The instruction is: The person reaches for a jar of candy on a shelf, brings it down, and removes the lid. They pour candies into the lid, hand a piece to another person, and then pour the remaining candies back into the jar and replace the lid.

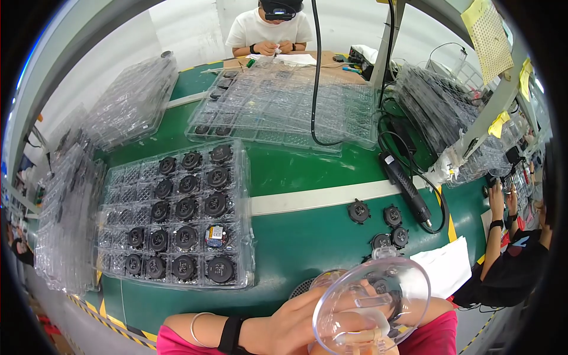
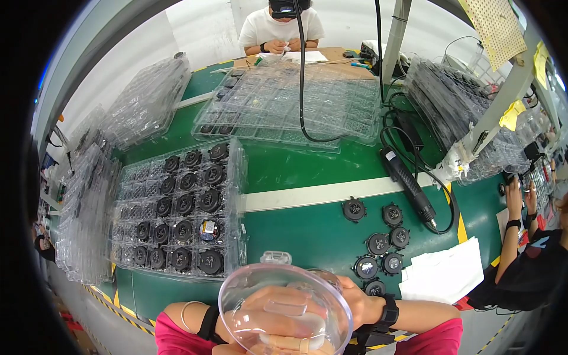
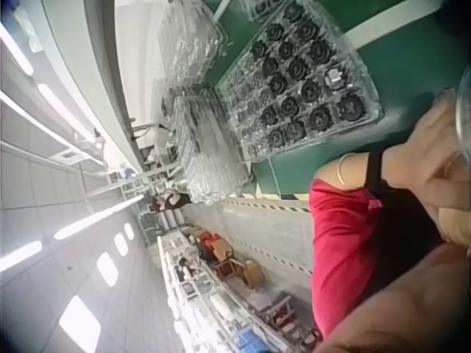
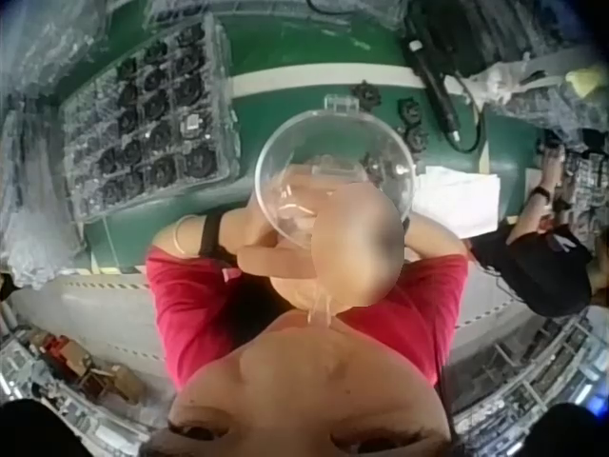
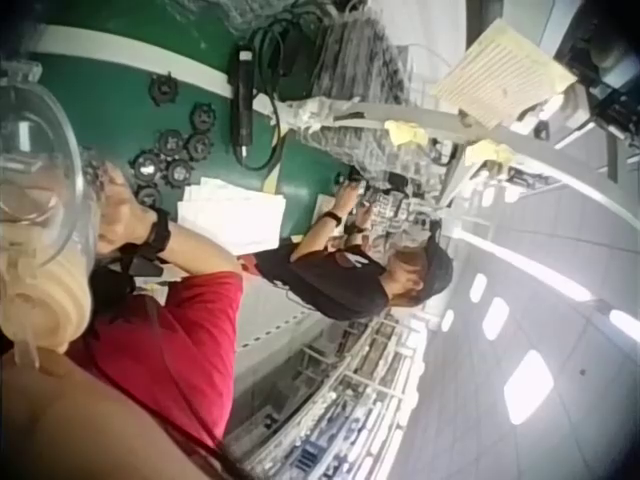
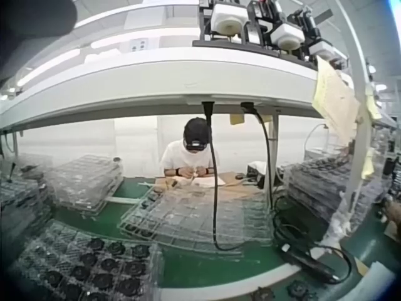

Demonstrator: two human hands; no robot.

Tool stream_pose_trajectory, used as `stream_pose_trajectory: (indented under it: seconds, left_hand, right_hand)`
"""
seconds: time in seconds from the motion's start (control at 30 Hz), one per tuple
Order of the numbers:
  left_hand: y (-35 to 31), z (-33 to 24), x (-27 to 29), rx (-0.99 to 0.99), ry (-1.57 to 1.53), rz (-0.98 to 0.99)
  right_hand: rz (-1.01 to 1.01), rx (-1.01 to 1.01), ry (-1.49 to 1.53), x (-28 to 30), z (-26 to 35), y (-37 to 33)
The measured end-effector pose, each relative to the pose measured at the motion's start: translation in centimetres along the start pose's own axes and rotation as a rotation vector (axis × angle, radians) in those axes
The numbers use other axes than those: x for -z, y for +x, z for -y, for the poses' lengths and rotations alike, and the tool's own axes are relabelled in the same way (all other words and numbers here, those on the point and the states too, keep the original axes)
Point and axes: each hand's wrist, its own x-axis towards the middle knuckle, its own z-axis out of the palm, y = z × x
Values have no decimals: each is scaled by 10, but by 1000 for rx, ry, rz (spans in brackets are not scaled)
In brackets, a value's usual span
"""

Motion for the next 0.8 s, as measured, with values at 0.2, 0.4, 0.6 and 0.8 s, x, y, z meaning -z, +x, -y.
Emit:
stream_pose_trajectory:
  seconds: [0.2,0.4,0.6,0.8]
  left_hand:
    - [7,-10,3,130,-67,62]
    - [11,-15,0,412,-171,95]
    - [10,-6,1,57,-99,44]
    - [4,-11,-1,346,-181,78]
  right_hand:
    - [1,72,-94,2,-1,-2]
    - [-1,153,-197,-2,0,-10]
    - [60,268,-387,61,-13,-13]
    - [263,978,-1386,-29,10,-10]
